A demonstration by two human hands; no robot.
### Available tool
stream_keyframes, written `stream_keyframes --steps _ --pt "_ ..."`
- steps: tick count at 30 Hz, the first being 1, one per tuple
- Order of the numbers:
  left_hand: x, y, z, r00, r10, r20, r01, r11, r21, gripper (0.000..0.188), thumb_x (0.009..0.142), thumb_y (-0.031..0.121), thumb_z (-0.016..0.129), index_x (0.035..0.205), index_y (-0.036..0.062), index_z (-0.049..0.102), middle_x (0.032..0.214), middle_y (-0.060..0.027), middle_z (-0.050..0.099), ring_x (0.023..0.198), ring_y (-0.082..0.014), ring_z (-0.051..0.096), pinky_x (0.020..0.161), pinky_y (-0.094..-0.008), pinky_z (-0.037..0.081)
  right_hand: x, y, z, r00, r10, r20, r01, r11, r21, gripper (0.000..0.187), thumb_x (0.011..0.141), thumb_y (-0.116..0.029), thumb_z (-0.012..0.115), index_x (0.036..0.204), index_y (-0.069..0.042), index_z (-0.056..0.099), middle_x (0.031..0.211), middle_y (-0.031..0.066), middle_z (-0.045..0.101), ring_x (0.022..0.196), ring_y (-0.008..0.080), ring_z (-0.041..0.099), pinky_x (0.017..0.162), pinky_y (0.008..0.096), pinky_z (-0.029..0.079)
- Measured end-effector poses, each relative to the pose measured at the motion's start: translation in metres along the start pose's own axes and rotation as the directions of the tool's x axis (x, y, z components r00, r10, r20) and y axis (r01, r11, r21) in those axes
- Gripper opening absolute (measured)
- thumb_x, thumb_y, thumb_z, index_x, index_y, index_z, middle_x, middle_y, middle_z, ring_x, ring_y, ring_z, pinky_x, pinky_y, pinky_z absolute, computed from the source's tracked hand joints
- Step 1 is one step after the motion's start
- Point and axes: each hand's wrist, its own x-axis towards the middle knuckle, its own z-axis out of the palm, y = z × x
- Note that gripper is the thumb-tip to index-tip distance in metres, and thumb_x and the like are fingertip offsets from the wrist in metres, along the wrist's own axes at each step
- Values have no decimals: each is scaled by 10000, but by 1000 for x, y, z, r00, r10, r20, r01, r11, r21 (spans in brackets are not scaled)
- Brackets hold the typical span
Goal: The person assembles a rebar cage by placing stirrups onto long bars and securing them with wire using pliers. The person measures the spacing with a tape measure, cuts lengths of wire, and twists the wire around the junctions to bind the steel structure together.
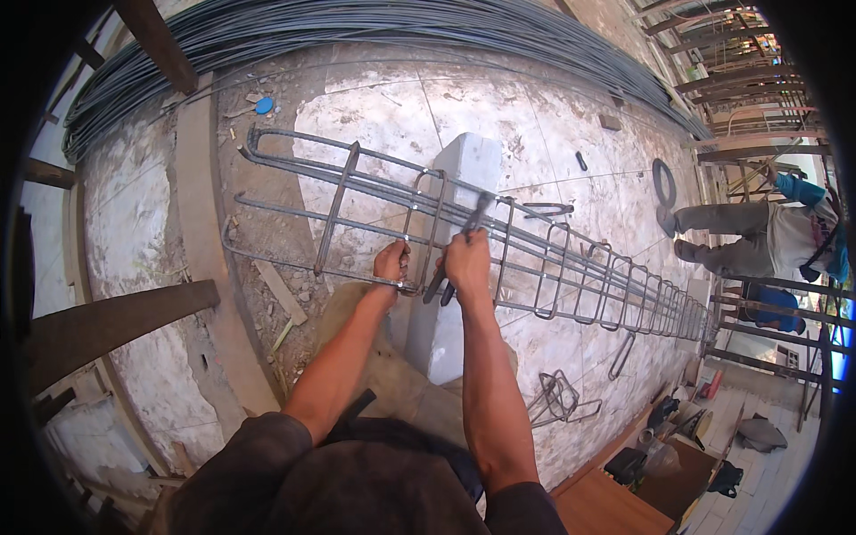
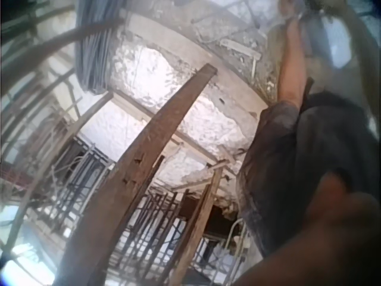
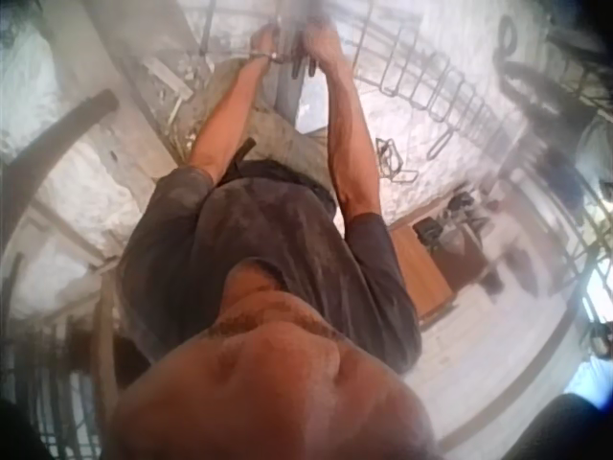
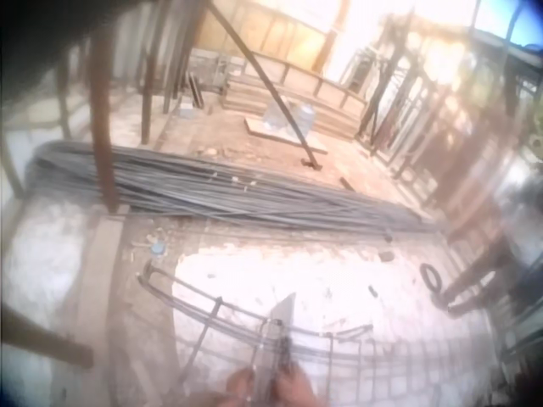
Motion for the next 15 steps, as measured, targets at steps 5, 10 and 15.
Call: stream_keyframes --steps 5,10,15 --pt "7 9 -24 999 -6 -48 6 1000 -14 312 1026 419 571 859 157 570 607 90 425 435 -26 325 396 -232 242 -38 -44 7 956 192 220 -246 937 248 139 994 -138 530 1077 -36 486 789 135 640 569 221 636 522 399 574" --pt "3 11 -19 1000 -6 10 6 1000 10 379 1008 465 577 840 126 587 630 73 423 464 -42 340 421 -245 252 -75 -4 -1 983 166 -82 -144 964 222 115 1014 -139 497 1026 -31 458 768 111 610 558 221 629 480 385 560" --pt "5 10 -24 1000 6 -3 -6 1000 -4 381 1016 469 570 882 114 611 648 70 437 488 -41 356 434 -241 270 -96 -23 15 929 236 283 -317 905 284 133 1015 -163 519 1058 -44 479 760 99 611 581 209 635 492 382 543"
